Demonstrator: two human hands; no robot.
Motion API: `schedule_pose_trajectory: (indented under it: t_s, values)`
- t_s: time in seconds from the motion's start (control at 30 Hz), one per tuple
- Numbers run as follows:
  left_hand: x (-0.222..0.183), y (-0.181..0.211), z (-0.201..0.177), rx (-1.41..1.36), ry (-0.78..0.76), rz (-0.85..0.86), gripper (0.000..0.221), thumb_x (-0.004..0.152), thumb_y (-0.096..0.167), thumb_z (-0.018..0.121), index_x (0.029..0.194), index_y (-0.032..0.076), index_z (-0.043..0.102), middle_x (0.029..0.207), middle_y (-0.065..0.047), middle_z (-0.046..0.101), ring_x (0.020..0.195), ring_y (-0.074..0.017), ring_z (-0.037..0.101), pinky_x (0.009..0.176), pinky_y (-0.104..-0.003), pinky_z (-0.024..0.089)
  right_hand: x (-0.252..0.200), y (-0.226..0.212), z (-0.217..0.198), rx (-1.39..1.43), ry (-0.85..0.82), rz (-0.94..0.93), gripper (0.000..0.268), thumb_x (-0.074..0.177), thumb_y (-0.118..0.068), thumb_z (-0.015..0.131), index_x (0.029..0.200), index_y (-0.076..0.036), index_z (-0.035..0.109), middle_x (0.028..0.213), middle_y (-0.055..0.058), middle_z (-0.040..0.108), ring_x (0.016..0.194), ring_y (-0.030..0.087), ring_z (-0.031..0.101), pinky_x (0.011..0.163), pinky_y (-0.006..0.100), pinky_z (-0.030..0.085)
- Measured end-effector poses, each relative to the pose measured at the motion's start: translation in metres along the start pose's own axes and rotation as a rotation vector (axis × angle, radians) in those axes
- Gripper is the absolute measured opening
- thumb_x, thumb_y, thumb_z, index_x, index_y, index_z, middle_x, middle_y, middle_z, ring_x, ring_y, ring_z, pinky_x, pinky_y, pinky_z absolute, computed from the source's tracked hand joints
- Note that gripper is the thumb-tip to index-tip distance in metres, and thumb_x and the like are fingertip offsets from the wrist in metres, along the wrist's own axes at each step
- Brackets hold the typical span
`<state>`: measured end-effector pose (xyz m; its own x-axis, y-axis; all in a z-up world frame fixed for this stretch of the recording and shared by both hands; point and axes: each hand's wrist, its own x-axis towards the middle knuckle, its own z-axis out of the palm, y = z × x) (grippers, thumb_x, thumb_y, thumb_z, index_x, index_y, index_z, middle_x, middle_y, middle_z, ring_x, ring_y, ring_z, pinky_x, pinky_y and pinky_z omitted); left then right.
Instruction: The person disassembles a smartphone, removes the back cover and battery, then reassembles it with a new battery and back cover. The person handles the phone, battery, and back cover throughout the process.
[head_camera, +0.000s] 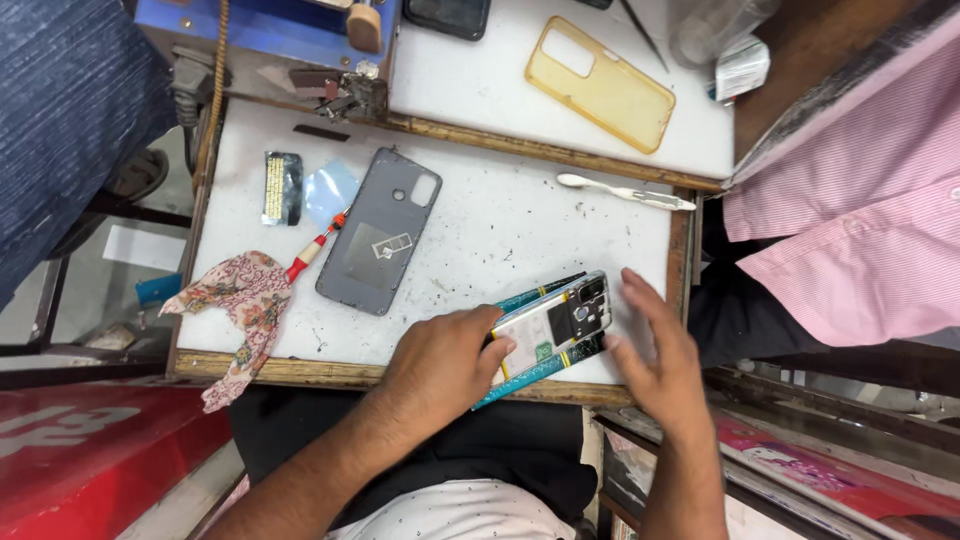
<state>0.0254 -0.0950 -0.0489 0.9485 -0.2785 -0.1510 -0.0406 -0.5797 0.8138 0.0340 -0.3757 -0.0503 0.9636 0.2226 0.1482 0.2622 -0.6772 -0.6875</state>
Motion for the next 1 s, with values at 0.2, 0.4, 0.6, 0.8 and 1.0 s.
schedule_pose_trajectory:
  t_s: [0.2, 0.4, 0.6, 0.8, 1.0]
  values:
    - [-0.001, -0.008, -0.021, 0.294, 0.170, 0.089, 0.025, 0.089, 0.021, 0.073, 0.110, 0.007, 0.072, 0.096, -0.011, 0.069, 0.087, -0.0299, 0.068, 0.074, -0.042, 0.057, -0.014, -0.011, 0.012, -0.099, -0.152, -0.108, 0.078, 0.066, -0.026, 0.091, 0.136, -0.014, 0.060, 0.162, 0.024, 0.037, 0.151, 0.042, 0.036, 0.125, 0.058, 0.024]
    - [0.003, -0.037, -0.049, 0.402, 0.238, 0.122, 0.027, 0.080, 0.021, 0.076, 0.104, 0.009, 0.077, 0.095, -0.008, 0.069, 0.091, -0.0279, 0.068, 0.075, -0.041, 0.057, -0.001, -0.017, 0.007, -0.218, -0.236, -0.171, 0.071, 0.066, -0.030, 0.091, 0.132, -0.020, 0.065, 0.159, 0.015, 0.043, 0.153, 0.044, 0.028, 0.125, 0.061, 0.021]
    - [0.008, -0.038, -0.024, 0.569, 0.250, 0.168, 0.008, 0.084, 0.016, 0.075, 0.088, 0.009, 0.073, 0.092, -0.005, 0.066, 0.086, -0.0234, 0.068, 0.067, -0.038, 0.059, 0.012, -0.015, 0.012, -0.186, -0.295, -0.185, 0.068, 0.069, -0.032, 0.090, 0.131, -0.020, 0.067, 0.159, 0.016, 0.042, 0.153, 0.045, 0.024, 0.123, 0.063, 0.018]
    - [0.015, -0.036, -0.040, 0.627, 0.353, 0.147, 0.015, 0.090, 0.017, 0.073, 0.093, 0.004, 0.066, 0.088, -0.010, 0.063, 0.079, -0.0261, 0.067, 0.061, -0.040, 0.058, 0.004, -0.013, 0.019, -0.128, -0.171, -0.179, 0.057, 0.069, -0.032, 0.090, 0.121, -0.018, 0.073, 0.155, 0.014, 0.047, 0.153, 0.043, 0.027, 0.123, 0.060, 0.024]
    - [0.011, -0.037, -0.055, 0.520, 0.419, 0.173, 0.024, 0.085, 0.016, 0.073, 0.107, 0.006, 0.073, 0.097, -0.011, 0.065, 0.087, -0.0293, 0.068, 0.070, -0.041, 0.057, 0.000, -0.001, 0.021, -0.141, -0.079, -0.242, 0.039, 0.076, -0.020, 0.087, 0.114, -0.017, 0.077, 0.152, 0.013, 0.055, 0.154, 0.041, 0.034, 0.123, 0.053, 0.035]
